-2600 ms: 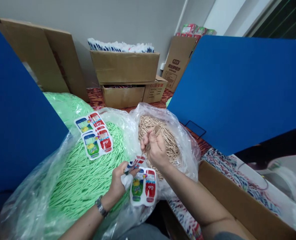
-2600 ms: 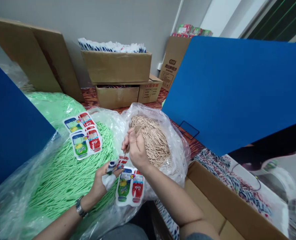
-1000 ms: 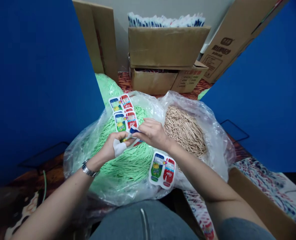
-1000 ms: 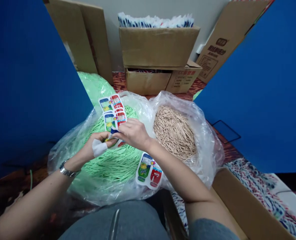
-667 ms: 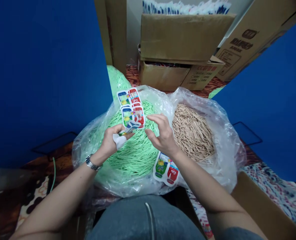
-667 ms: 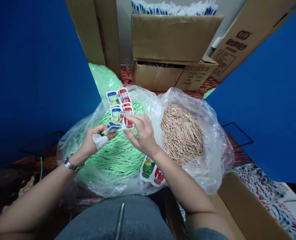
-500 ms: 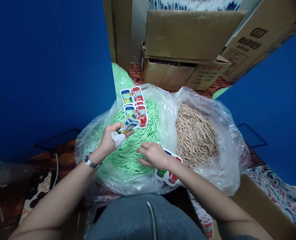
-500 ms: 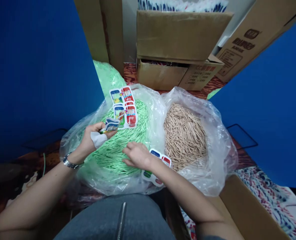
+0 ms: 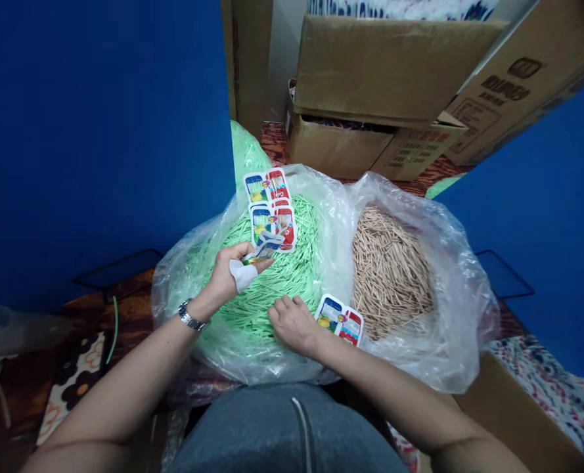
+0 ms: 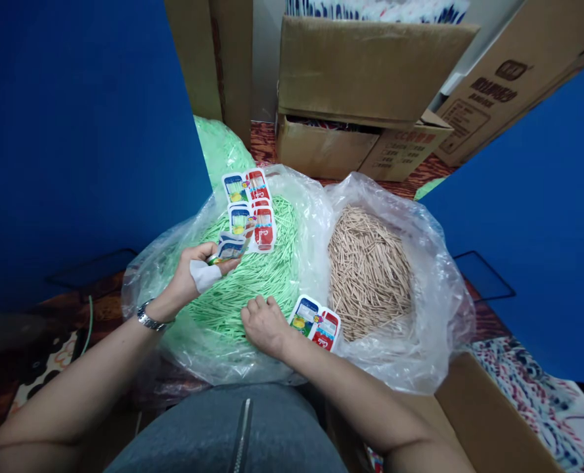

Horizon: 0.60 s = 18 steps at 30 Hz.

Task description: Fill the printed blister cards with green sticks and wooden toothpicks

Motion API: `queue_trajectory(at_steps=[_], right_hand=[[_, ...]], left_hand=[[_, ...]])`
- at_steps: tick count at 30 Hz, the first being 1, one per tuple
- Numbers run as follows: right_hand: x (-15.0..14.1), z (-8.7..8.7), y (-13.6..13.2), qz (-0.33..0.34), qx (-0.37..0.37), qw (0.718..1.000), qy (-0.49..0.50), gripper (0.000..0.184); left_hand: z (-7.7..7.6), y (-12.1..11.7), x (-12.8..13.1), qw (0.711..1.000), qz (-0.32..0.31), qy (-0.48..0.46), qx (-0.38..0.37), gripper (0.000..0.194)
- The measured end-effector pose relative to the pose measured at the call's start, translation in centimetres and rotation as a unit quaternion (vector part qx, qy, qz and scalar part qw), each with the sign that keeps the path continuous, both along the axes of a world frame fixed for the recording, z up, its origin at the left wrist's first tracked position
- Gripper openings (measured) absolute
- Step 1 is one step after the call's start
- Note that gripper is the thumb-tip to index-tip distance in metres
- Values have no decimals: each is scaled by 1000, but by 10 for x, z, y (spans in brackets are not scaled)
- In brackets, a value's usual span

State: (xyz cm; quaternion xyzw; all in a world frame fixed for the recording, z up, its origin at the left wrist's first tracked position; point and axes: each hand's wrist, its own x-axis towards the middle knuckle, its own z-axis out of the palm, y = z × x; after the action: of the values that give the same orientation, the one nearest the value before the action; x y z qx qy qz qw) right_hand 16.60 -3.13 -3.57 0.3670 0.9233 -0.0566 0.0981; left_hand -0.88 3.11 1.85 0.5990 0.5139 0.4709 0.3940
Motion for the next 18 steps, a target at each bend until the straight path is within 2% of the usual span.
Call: queue_trajectory(at_steps=[5,7,9,11,14,16,17,18], right_hand=[[7,-1,3,-34,-32,998,45,15],[12,4,7,-51,-62,991,104,18],[17,9,11,-77,-120,971,193,17],[21,15,15,-117,-197,925,303,16],[25,19,23,-176,-321,811,457,21],[26,19,27,-199,-377,744,515,24],[27,20,29,-204,-390,727,527,26],[27,20,31,-207,-392,723,530,27]], left_hand=[[-5,1,0,1000,-10,-6,-4,37],[-6,2,0,1000,-12,-5,-11,34],[-8,2,0,1000,-6,0,-20,33],[-8,2,-1,1000,-3,-5,-22,32],[-8,1,0,1000,-4,-17,-21,30],[-8,1,0,1000,4,-21,-20,28],[-9,1,1,1000,9,-21,-19,27],[-9,0,1,1000,13,-19,-15,26]])
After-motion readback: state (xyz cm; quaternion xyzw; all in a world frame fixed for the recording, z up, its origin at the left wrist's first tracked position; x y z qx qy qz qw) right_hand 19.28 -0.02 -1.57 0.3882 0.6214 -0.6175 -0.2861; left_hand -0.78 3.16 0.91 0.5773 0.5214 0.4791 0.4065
